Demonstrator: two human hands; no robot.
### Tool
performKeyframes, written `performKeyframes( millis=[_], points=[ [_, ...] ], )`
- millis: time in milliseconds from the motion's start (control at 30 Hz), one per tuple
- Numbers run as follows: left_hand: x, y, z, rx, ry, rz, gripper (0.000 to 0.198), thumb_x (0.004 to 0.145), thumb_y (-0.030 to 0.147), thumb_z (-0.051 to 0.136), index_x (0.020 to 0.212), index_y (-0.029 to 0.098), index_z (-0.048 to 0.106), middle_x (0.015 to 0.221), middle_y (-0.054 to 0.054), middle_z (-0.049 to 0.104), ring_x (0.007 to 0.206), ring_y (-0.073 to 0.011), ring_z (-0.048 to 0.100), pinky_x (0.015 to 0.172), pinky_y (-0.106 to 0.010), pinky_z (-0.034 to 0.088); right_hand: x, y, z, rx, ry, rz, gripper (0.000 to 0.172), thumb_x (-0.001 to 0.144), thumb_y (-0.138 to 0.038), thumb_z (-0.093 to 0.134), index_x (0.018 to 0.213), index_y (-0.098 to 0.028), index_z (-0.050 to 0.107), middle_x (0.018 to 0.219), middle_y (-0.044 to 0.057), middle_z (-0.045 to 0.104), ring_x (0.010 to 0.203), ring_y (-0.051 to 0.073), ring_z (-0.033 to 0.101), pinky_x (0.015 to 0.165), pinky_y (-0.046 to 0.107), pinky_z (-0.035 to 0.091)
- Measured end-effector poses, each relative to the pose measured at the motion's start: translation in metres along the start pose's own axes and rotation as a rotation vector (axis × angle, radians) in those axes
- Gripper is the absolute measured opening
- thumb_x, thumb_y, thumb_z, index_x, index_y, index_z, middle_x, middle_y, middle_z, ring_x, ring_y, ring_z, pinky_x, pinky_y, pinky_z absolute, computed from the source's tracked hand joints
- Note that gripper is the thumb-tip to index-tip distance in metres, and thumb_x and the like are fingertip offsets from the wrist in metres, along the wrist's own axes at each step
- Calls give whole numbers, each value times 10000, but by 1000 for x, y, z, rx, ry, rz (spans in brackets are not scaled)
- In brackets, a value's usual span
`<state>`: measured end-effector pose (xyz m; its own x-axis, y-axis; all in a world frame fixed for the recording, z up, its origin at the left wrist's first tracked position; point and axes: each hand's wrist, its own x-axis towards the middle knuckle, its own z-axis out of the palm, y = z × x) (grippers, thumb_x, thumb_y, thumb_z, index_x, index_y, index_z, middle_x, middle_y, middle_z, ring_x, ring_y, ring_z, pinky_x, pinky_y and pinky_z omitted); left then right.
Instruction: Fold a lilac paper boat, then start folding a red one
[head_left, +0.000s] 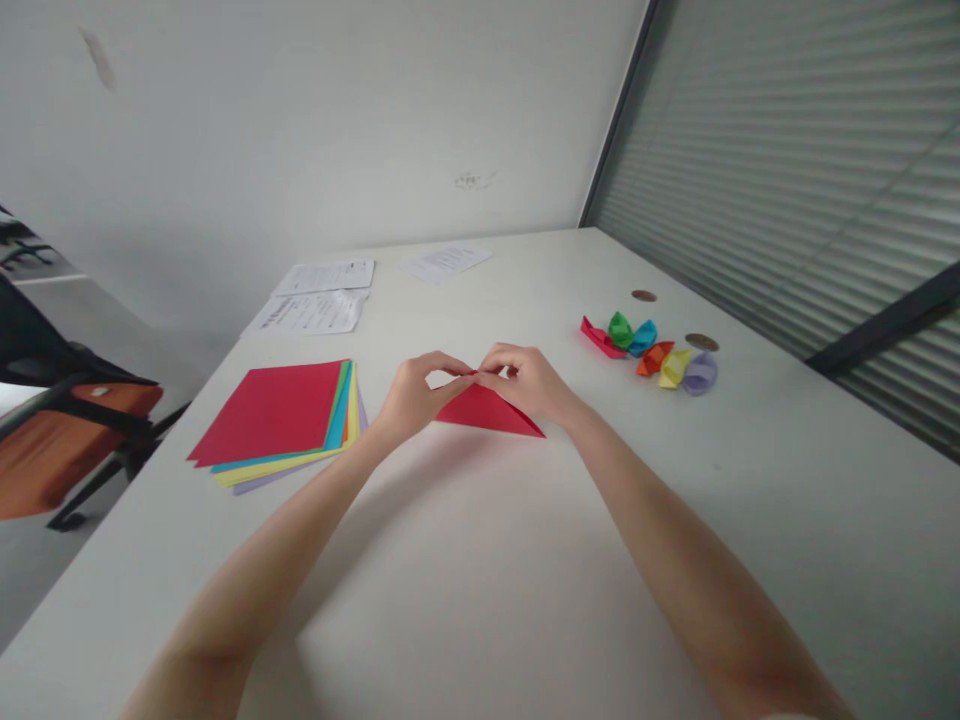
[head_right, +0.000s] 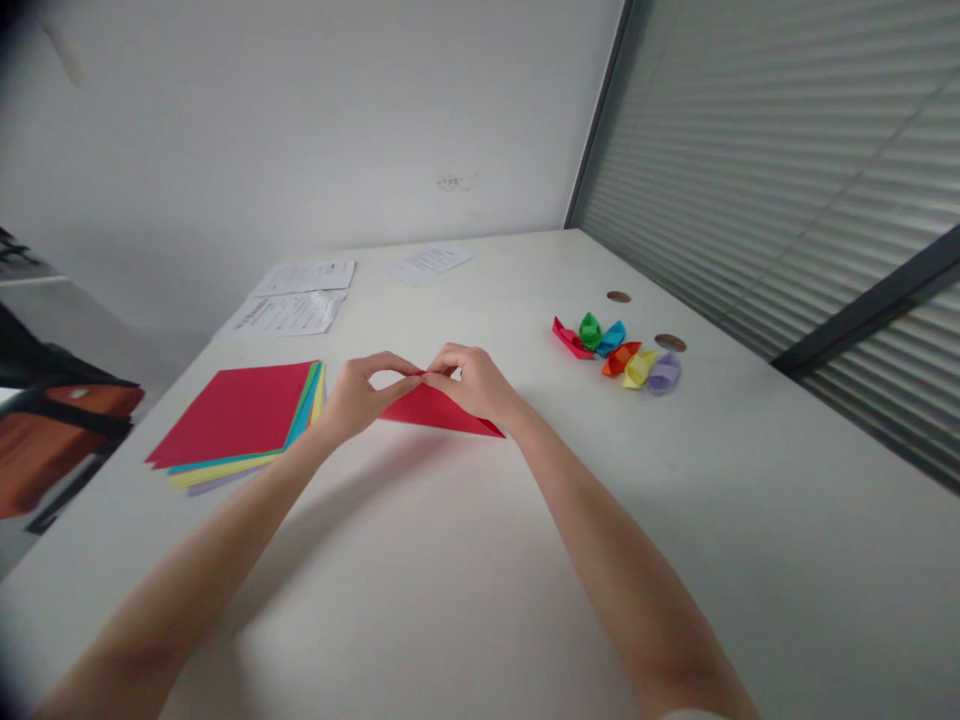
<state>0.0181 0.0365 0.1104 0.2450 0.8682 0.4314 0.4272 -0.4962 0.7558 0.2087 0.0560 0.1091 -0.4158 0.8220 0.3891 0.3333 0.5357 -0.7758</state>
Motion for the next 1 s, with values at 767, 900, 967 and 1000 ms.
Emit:
performKeyframes(
  millis=[767, 900, 967, 1000],
  points=[
    [0, 4, 2, -135, 25, -95, 162, 790, 304, 631, 742, 187, 731, 738, -40, 718, 729, -190, 652, 713, -313, 524, 0, -10, -1, 6, -8, 35, 231, 812, -380, 646, 724, -174, 703, 782, 29, 661, 699, 128, 572, 597, 260, 378],
    [1, -4, 1, -142, 113, -126, 170, 795, 320, 635, 747, 181, 721, 741, -40, 719, 707, -182, 648, 686, -302, 521, 0, -7, -3, 43, -57, 115, 210, 775, -371, 675, 808, -167, 716, 878, 55, 698, 749, 147, 616, 624, 259, 428],
    [3, -11, 0, -141, 193, -146, 169, 789, 327, 644, 744, 181, 716, 743, -39, 721, 702, -181, 645, 680, -301, 515, -1, -3, -5, 44, -126, 184, 215, 739, -362, 706, 808, -158, 720, 860, 61, 712, 729, 153, 622, 638, 269, 451],
    [3, -16, -1, -145, 218, -156, 174, 786, 337, 649, 750, 181, 717, 751, -39, 723, 706, -182, 643, 680, -302, 512, -2, 0, -6, 35, -157, 215, 206, 731, -354, 712, 785, -156, 721, 820, 58, 716, 707, 153, 619, 640, 273, 457]
  ],
)
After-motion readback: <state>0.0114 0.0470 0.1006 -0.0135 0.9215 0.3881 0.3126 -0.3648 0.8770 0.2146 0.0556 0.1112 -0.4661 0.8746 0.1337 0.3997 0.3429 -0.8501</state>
